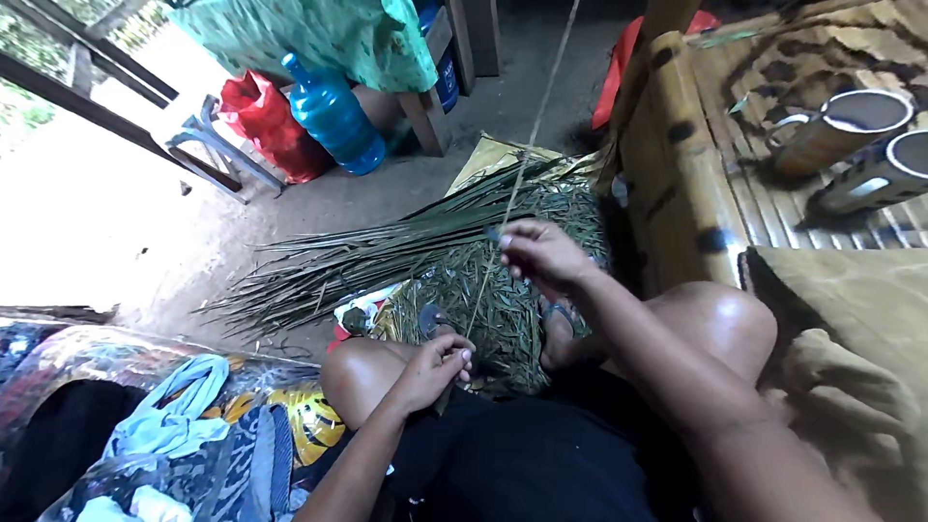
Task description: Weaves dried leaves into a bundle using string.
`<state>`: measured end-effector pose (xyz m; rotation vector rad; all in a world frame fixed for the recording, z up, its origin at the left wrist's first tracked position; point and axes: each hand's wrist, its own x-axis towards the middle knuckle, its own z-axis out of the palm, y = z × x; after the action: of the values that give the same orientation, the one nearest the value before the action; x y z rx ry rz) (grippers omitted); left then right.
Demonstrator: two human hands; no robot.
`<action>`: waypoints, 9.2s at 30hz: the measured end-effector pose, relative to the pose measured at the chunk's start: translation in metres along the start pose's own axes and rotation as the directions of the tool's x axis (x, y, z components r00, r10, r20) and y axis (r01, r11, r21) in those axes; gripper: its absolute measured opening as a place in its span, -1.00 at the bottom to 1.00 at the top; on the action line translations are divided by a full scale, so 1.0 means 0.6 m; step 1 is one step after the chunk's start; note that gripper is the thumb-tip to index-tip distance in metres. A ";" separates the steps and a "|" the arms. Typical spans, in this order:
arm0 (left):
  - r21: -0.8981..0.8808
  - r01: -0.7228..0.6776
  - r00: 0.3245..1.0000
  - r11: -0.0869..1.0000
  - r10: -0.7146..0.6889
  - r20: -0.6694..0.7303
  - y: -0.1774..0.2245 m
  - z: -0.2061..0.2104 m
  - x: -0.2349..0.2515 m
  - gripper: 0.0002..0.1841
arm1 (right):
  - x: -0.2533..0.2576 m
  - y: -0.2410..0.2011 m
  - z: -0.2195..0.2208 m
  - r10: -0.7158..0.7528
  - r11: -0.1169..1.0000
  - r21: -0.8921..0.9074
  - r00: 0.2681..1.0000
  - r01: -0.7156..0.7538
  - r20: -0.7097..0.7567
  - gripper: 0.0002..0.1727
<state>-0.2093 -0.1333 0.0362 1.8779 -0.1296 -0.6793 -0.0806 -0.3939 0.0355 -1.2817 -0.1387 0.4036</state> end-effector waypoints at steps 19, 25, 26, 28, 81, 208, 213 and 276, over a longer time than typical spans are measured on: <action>-0.246 -0.472 0.642 0.847 0.139 -0.754 0.036 0.039 0.043 -0.84 | -0.022 0.138 0.036 0.382 0.867 0.419 0.899 -0.270 -0.212 -0.62; -0.389 -0.427 0.634 0.816 -0.036 -0.772 0.006 0.076 0.021 -0.82 | -0.040 0.138 0.050 0.360 0.849 0.468 0.917 -0.245 -0.174 -0.57; -0.421 -0.405 0.649 0.812 -0.069 -0.757 0.001 0.084 0.017 -0.82 | -0.042 0.139 0.053 0.368 0.857 0.441 0.916 -0.267 -0.162 -0.65; -0.494 -0.355 0.692 0.794 -0.132 -0.709 -0.009 0.107 0.008 -0.82 | -0.044 0.149 0.060 0.410 0.861 0.380 0.903 -0.337 -0.130 -0.78; -0.213 0.245 0.888 0.946 -0.307 -0.342 -0.090 0.050 -0.032 -0.76 | 0.000 0.188 -0.023 0.285 0.955 -0.105 0.955 -0.276 0.079 -0.68; -0.318 0.187 0.892 0.929 -0.297 -0.342 -0.059 0.051 -0.050 -0.78 | -0.023 0.166 0.020 0.180 0.976 -0.177 0.917 -0.124 0.355 -0.70; -0.251 0.165 0.898 0.954 -0.250 -0.362 -0.054 0.055 -0.038 -0.79 | -0.068 0.192 0.078 0.281 0.957 -0.213 0.812 -0.198 0.511 -0.68; -0.242 0.016 0.924 0.970 -0.107 -0.367 -0.046 0.038 -0.054 -0.79 | -0.063 0.154 0.063 0.220 0.973 -0.007 0.914 -0.232 0.342 -0.64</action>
<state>-0.2537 -0.1280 0.0188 1.7521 0.2520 -0.3444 -0.1478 -0.3525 -0.0370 -1.1891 -0.2767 0.8255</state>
